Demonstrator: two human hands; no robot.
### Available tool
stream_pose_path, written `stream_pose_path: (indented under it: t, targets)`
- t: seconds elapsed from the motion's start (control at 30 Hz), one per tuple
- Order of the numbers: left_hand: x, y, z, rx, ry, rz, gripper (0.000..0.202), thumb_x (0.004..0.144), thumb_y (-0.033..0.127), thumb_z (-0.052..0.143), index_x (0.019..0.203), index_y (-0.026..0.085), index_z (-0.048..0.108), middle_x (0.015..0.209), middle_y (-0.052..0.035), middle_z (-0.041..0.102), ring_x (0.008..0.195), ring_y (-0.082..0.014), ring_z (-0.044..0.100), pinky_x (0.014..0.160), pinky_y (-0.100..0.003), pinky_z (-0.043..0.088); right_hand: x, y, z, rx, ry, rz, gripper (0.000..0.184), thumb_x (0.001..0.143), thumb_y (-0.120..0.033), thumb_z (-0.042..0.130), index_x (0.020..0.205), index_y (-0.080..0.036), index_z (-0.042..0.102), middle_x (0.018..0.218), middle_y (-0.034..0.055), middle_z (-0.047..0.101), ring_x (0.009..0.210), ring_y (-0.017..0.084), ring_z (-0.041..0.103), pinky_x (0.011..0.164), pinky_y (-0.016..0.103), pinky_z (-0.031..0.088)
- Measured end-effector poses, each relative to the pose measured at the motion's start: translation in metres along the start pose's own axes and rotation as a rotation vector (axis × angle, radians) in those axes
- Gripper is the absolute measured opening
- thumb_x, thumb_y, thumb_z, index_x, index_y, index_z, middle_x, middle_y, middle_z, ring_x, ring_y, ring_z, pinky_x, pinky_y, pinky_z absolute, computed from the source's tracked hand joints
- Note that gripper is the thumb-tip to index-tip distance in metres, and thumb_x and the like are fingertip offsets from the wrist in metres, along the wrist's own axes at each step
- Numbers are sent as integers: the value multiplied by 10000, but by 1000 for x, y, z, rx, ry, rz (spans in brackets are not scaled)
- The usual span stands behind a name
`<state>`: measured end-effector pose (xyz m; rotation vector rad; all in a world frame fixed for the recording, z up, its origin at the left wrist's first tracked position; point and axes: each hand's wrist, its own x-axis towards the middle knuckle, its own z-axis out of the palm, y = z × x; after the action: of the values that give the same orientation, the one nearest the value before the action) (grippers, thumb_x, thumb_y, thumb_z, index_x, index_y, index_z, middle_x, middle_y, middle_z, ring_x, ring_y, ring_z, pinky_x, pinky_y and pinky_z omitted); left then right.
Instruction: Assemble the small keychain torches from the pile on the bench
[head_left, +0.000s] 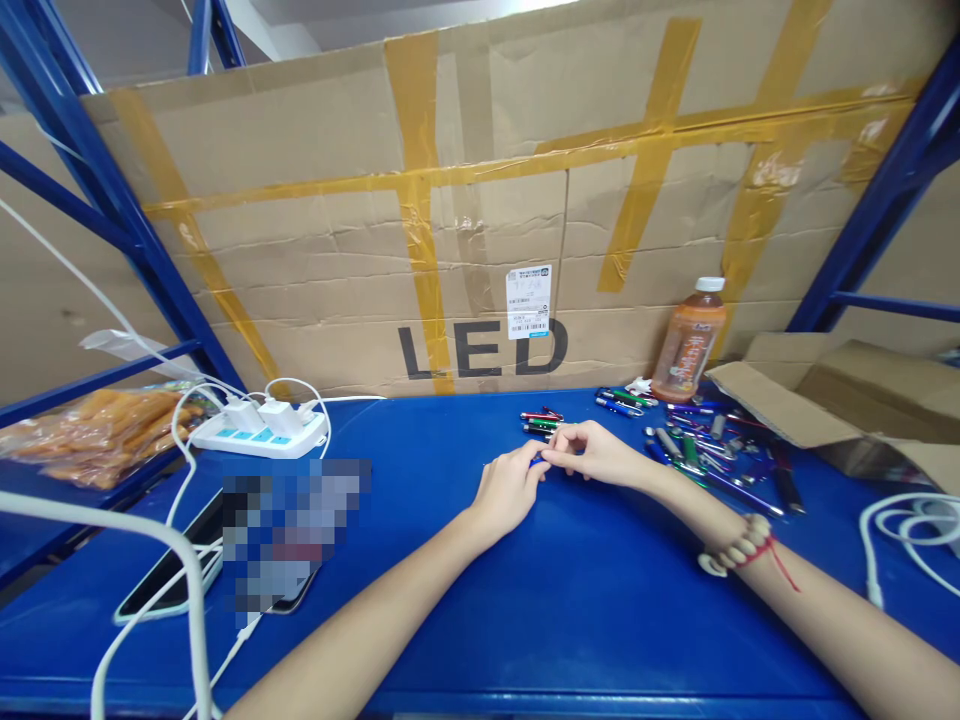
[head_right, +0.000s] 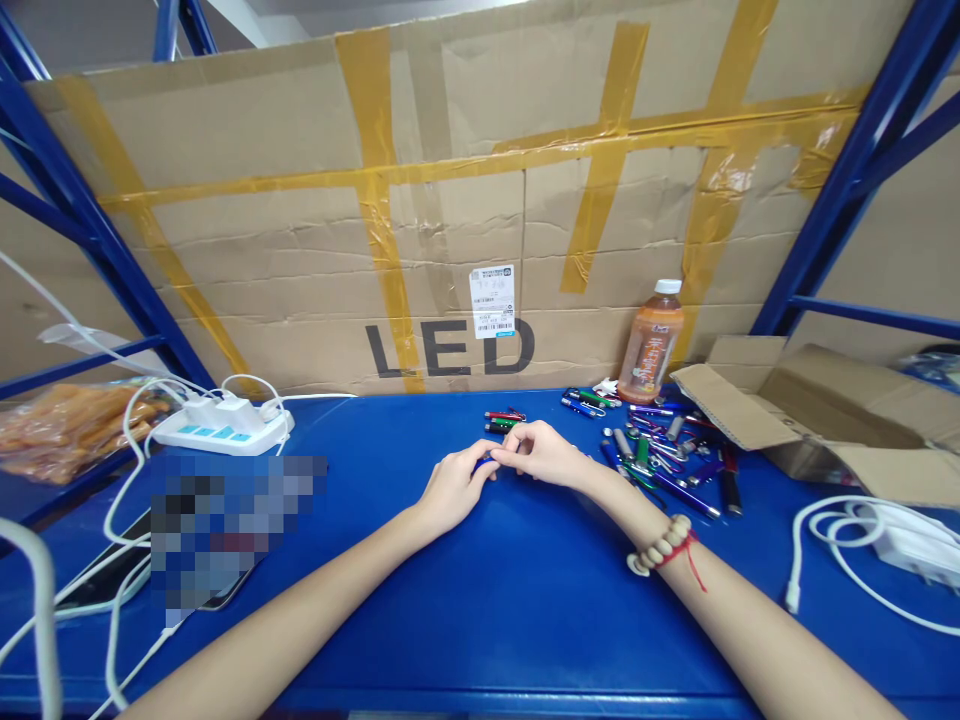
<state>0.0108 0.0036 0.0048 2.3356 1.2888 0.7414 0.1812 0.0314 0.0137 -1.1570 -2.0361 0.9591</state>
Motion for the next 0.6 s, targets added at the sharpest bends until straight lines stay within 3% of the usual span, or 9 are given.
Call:
stream_pose_path:
  t: [0.6]
  targets:
    - [0, 0, 1, 32, -3, -11, 213, 887, 259, 382, 1009, 279, 557, 947, 22, 663, 863, -161, 607, 751, -246, 452, 0, 1, 0, -8, -2, -2, 471, 664, -605, 581, 563, -152, 506, 533, 4, 530, 453, 75, 468, 406, 195, 370]
